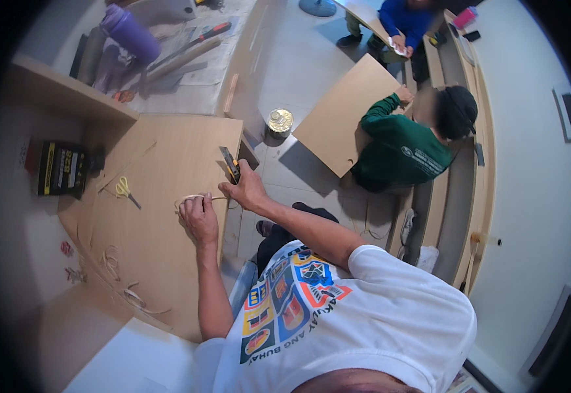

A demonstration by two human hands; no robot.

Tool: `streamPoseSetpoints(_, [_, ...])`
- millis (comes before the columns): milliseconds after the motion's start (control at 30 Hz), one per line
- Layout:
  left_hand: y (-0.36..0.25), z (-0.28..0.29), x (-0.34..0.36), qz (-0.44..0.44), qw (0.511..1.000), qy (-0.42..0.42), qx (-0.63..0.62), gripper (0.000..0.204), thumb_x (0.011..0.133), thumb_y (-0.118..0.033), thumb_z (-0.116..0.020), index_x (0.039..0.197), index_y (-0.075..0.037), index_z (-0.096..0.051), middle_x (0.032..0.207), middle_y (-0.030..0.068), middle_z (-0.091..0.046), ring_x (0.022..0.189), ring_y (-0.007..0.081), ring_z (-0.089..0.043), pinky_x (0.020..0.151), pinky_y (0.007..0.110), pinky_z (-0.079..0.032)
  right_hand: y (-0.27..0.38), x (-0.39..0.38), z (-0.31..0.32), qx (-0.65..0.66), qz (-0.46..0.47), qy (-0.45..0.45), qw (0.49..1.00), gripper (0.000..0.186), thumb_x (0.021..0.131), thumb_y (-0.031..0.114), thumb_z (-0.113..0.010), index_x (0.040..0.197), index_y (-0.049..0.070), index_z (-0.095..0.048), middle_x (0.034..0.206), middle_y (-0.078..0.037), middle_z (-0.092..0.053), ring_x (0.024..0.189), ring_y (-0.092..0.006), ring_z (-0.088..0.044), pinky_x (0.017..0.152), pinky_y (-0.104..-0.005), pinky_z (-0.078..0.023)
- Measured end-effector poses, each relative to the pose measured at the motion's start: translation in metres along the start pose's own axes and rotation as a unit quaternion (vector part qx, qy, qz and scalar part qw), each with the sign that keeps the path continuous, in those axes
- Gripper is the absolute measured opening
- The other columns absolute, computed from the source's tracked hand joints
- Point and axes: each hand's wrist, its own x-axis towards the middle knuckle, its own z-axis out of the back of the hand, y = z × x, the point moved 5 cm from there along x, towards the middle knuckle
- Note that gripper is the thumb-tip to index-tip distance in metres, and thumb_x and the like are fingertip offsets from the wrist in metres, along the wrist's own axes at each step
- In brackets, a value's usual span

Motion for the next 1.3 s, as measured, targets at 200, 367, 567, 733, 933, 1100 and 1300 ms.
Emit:
streamPoseSetpoints(200, [0.007, -0.009, 0.0, 0.007, 0.997, -0.009, 0.081, 0.024, 0.098, -0.029, -0.066, 0.09, -0.007, -0.07, 0.094, 0.01, -0.064, 0.099, 0.0323, -0.06, 0.087, 0.049, -0.047, -0.008, -0.005, 0.0, 0.07, -0.032, 0.087, 0.993, 0.056, 0.078, 0.03, -0.085, 0.104, 0.002, -0.043, 0.071, -0.02, -0.06, 0.059, -0.034, -0.064, 0.057, -0.0473, -0.05])
streamPoseSetpoints(367, [0.02, -0.012, -0.004, 0.008, 0.995, 0.0, 0.096, 0.025, 0.1, -0.025, -0.063, 0.087, -0.003, -0.067, 0.094, 0.0133, -0.063, 0.099, 0.0359, -0.059, 0.087, 0.051, -0.047, -0.002, -0.022, -0.008, 0.09, -0.047, 0.077, 0.992, 0.056, 0.079, 0.027, -0.084, 0.104, 0.002, -0.042, 0.079, -0.025, -0.06, 0.076, -0.0451, -0.062, 0.069, -0.0521, -0.049])
streamPoseSetpoints(567, [0.008, -0.012, 0.001, -0.011, 0.996, -0.03, 0.084, 0.025, 0.1, -0.021, -0.062, 0.085, -0.001, -0.065, 0.09, 0.0153, -0.061, 0.097, 0.038, -0.058, 0.087, 0.051, -0.047, -0.015, -0.017, -0.007, 0.121, -0.09, 0.096, 0.984, 0.049, 0.082, 0.028, -0.082, 0.099, 0.001, -0.045, 0.077, -0.023, -0.058, 0.073, -0.0375, -0.059, 0.068, -0.049, -0.048])
streamPoseSetpoints(733, [0.004, -0.01, 0.001, -0.007, 0.997, -0.025, 0.07, 0.024, 0.1, -0.018, -0.062, 0.084, 0.0, -0.063, 0.089, 0.0164, -0.061, 0.096, 0.0385, -0.057, 0.088, 0.052, -0.046, -0.01, -0.018, -0.003, 0.108, -0.043, 0.078, 0.99, 0.045, 0.082, 0.02, -0.08, 0.101, 0.001, -0.043, 0.078, -0.026, -0.056, 0.076, -0.0496, -0.057, 0.068, -0.052, -0.046])
streamPoseSetpoints(933, [0.015, -0.013, -0.007, -0.037, 0.994, -0.056, 0.088, 0.021, 0.094, -0.015, -0.066, 0.076, -0.004, -0.06, 0.083, 0.0145, -0.06, 0.085, 0.0364, -0.057, 0.077, 0.05, -0.046, -0.023, -0.022, -0.001, 0.117, 0.058, 0.075, 0.989, 0.043, 0.089, 0.024, -0.076, 0.109, 0.001, -0.047, 0.079, -0.02, -0.06, 0.073, -0.0394, -0.061, 0.07, -0.0487, -0.05])
streamPoseSetpoints(1100, [0.005, -0.004, 0.002, -0.015, 0.997, -0.059, 0.053, 0.02, 0.093, -0.02, -0.069, 0.079, -0.006, -0.062, 0.086, 0.0129, -0.063, 0.09, 0.0361, -0.06, 0.081, 0.05, -0.047, -0.033, -0.037, 0.02, 0.17, -0.104, 0.259, 0.945, 0.035, 0.11, 0.037, -0.049, 0.111, 0.002, -0.055, 0.084, -0.008, -0.064, 0.067, -0.0153, -0.066, 0.055, -0.0311, -0.056])
streamPoseSetpoints(1300, [0.004, -0.003, -0.002, 0.016, 0.997, -0.052, 0.048, 0.022, 0.094, -0.024, -0.07, 0.081, -0.007, -0.066, 0.09, 0.0091, -0.065, 0.096, 0.0318, -0.061, 0.087, 0.047, -0.047, -0.032, -0.044, 0.026, 0.052, -0.117, 0.344, 0.93, 0.041, 0.11, 0.041, -0.049, 0.099, 0.002, -0.054, 0.077, -0.007, -0.064, 0.061, -0.0148, -0.066, 0.051, -0.0299, -0.054])
